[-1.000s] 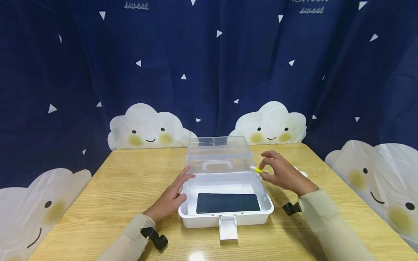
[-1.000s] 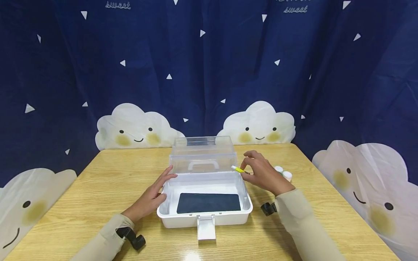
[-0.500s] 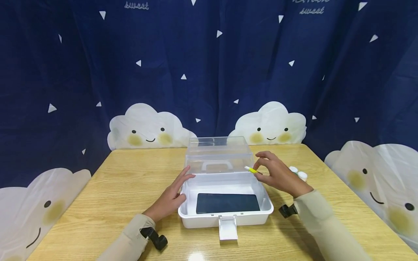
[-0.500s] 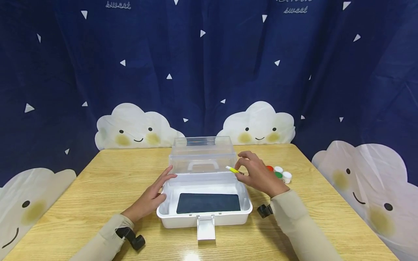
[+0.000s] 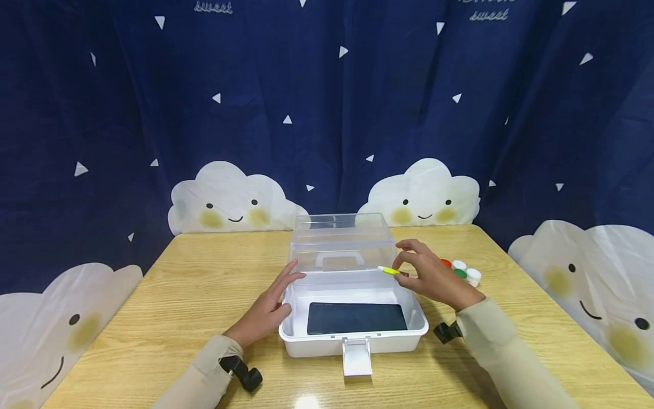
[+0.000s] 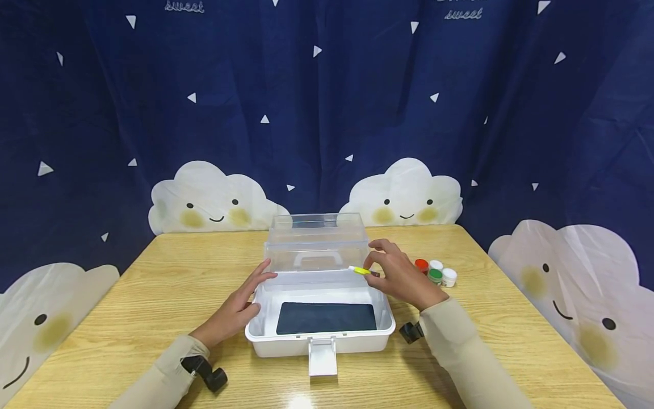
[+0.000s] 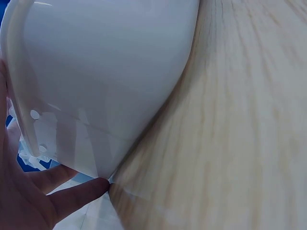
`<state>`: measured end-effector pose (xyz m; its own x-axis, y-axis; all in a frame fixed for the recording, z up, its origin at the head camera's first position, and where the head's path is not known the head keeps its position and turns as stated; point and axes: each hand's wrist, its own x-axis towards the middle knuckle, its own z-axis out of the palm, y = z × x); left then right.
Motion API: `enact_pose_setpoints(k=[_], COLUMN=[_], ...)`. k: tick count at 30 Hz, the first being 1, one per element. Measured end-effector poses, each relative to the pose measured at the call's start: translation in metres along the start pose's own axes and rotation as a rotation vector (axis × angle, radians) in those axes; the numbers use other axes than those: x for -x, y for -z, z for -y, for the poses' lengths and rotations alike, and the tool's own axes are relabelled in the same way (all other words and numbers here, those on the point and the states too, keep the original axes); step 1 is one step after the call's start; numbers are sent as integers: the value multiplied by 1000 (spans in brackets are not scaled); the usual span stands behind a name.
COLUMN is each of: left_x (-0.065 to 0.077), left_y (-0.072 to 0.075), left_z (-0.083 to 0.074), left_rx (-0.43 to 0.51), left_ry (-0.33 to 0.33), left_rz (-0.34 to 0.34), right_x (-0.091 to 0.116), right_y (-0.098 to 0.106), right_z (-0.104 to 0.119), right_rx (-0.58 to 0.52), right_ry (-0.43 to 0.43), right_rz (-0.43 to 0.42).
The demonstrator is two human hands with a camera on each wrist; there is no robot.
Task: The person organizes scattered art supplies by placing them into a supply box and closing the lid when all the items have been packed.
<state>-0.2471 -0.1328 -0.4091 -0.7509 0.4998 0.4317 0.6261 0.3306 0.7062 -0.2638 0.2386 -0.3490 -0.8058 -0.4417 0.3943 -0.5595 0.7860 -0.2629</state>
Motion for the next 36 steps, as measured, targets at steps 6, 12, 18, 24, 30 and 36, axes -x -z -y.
enact_pose_setpoints(k=[6,12,18,24,30,36], left_x=[0,0,1,0,0,-1], left_y=[0,0,1,1,1,1], left_z=[1,0,-2,-3,-4,-4], left_rx=[-1,5,-1,-2,-4,-2], left_ry=[13,13,21,20,15,16], left_rz=[8,9,9,12,8,1], right_x=[0,0,-1,-2,-2,-2], right_y=[-1,-2,-4,-6,-7,-8], right_z=[3,4,5,4,4,7], right_rx=[-6,-7,2,16,14,10], right_ry=[-29,-42,-55,-58,-63,-49], right_rz=[23,28,52,63,66,73])
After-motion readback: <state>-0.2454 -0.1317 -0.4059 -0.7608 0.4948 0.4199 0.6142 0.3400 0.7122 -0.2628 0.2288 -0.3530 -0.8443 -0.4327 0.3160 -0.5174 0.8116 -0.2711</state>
